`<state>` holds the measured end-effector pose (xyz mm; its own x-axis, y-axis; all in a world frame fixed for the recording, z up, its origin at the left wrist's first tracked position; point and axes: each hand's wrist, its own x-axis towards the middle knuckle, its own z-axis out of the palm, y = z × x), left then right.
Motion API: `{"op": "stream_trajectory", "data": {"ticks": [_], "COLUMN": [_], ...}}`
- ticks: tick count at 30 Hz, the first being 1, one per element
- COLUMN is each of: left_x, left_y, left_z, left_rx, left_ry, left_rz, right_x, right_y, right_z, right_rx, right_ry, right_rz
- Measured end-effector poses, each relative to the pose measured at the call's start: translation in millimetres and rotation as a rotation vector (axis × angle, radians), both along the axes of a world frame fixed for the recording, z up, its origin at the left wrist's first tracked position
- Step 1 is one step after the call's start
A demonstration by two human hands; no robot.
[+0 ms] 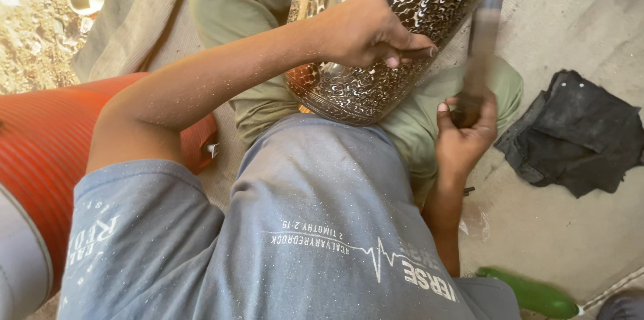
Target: The person is sitting on the floor and using a hammer and chisel to engrave a decorative pattern onto a large brass vase. They repeatedly strike the chisel with the hammer to create small indentations in the metal surface.
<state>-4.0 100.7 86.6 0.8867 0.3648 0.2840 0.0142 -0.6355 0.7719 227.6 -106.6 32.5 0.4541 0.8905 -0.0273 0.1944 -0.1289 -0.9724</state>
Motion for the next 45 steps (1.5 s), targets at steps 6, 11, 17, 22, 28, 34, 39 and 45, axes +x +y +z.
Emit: {"op": "stream_trajectory", "data": {"ticks": [6, 11, 17, 22, 28, 34, 39, 45], "left_x": [0.7, 0.6, 0.3, 0.8, 0.8, 1.1, 0.3, 1.6], "left_y": [0.5, -1.0, -1.5, -1.4, -0.7, -0.9, 0.0, 1.5], "left_z": [-5.3, -6.1, -4.6, -4.0, -2.3, -0.8, 0.9, 2.2], "left_rx": [-0.026, -0.049, -0.063, -0.079, -0.089, -0.07, -0.07, -0.066], "left_ry": [-0.016, 0.052, 0.03, 0.039, 0.035, -0.004, 0.009, -0.007], "left_rz": [0.011, 0.03, 0.028, 0.032, 0.017, 0.012, -0.009, -0.031], "right_x": [-5.5, -4.4, -1.7, -2.4, -4.2, -5.8, -10.4, -12.9], "right_y": [3.0, 0.7, -3.3, -3.2, -7.0, -8.7, -7.7, -8.6], "right_z": [11.2, 9.1, -0.6, -8.4, -9.4, -7.6, -7.5, -0.9], "right_rx": [0.018, -0.007, -0.064, 0.026, 0.012, 0.098, 0.062, -0.064], "right_ry": [0.203, -0.093, -0.006, -0.09, -0.018, 0.025, 0.167, -0.086], "right_rz": [-0.012, 0.057, 0.014, 0.049, -0.008, 0.05, 0.024, 0.007]}}
